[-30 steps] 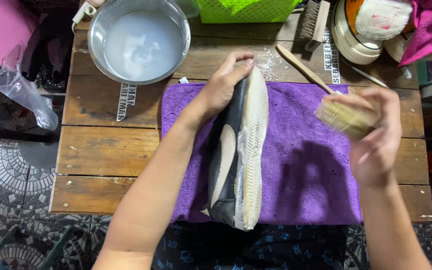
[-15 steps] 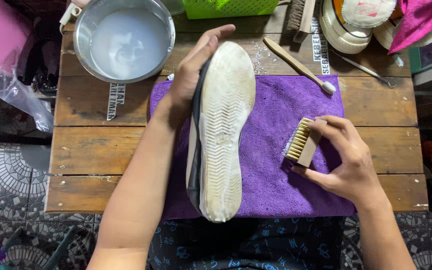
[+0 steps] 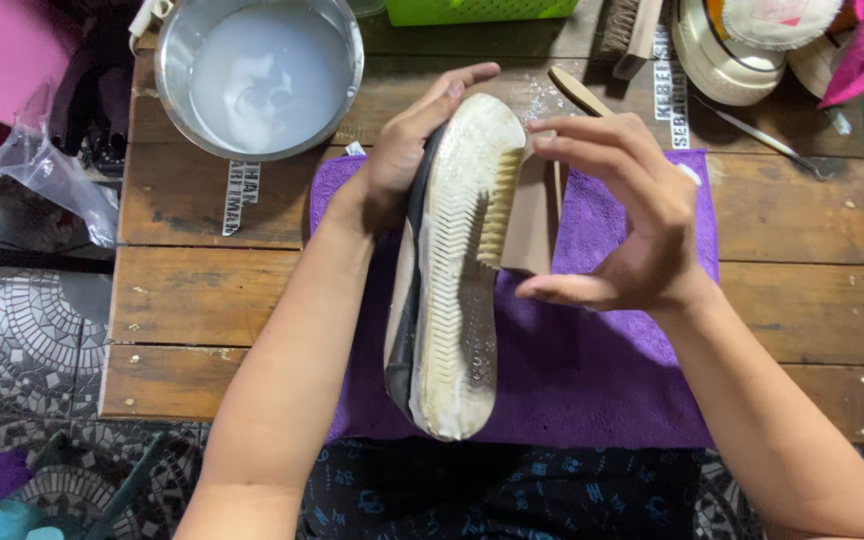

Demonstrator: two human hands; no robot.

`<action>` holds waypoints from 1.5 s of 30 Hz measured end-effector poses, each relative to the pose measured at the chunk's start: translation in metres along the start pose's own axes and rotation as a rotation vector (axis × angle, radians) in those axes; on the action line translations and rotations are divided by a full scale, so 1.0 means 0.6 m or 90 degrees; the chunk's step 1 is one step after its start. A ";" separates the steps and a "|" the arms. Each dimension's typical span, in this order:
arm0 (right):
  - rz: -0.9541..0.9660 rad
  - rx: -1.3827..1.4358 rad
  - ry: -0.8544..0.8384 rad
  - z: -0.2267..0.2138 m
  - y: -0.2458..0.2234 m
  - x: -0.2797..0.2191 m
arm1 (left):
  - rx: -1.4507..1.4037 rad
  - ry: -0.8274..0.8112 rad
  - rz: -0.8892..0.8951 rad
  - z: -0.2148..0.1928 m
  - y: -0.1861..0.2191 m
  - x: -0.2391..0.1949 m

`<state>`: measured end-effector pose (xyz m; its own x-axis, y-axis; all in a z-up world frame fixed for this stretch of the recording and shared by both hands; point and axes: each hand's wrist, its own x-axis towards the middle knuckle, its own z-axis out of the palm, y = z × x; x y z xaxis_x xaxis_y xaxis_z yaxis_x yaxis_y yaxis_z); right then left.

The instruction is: The person scrubs the sole and sides of a black sneaker with a wooden brush, repeatedly dipping the brush into a metal bowl of soapy water. After scrubbing, they wipe the shoe with a pink cloth.

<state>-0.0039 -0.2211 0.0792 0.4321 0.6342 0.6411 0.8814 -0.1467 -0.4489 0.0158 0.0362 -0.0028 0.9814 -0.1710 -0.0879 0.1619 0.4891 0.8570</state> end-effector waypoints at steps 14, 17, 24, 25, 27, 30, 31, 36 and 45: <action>0.018 -0.030 0.056 0.056 0.020 -0.030 | -0.016 0.087 0.017 0.011 -0.029 0.009; 0.029 -0.028 0.076 0.054 0.011 -0.032 | 0.140 0.144 0.060 0.007 -0.037 0.019; -0.125 0.003 0.072 0.057 -0.005 -0.051 | 0.101 0.116 -0.002 0.026 -0.017 0.003; -0.100 0.010 0.054 0.056 0.012 -0.045 | 0.098 0.081 0.030 0.014 -0.027 0.011; -0.071 0.019 0.031 0.053 0.019 -0.035 | 0.090 0.047 0.057 0.005 -0.039 0.013; -0.018 0.033 0.059 0.055 -0.006 -0.024 | 0.093 0.090 0.051 0.013 -0.021 0.005; -0.056 0.018 0.070 0.059 -0.022 -0.034 | 0.068 0.105 0.034 0.020 -0.014 -0.001; -0.143 0.102 0.020 0.064 -0.028 -0.052 | 0.023 0.082 0.035 0.023 -0.022 -0.002; -0.079 0.006 0.087 0.063 -0.058 -0.051 | 0.063 0.077 0.051 0.025 -0.019 0.001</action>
<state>-0.0550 -0.2068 0.0517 0.3422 0.5385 0.7701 0.9280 -0.0654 -0.3667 0.0127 0.0178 -0.0052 0.9970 -0.0275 -0.0719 0.0768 0.4098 0.9089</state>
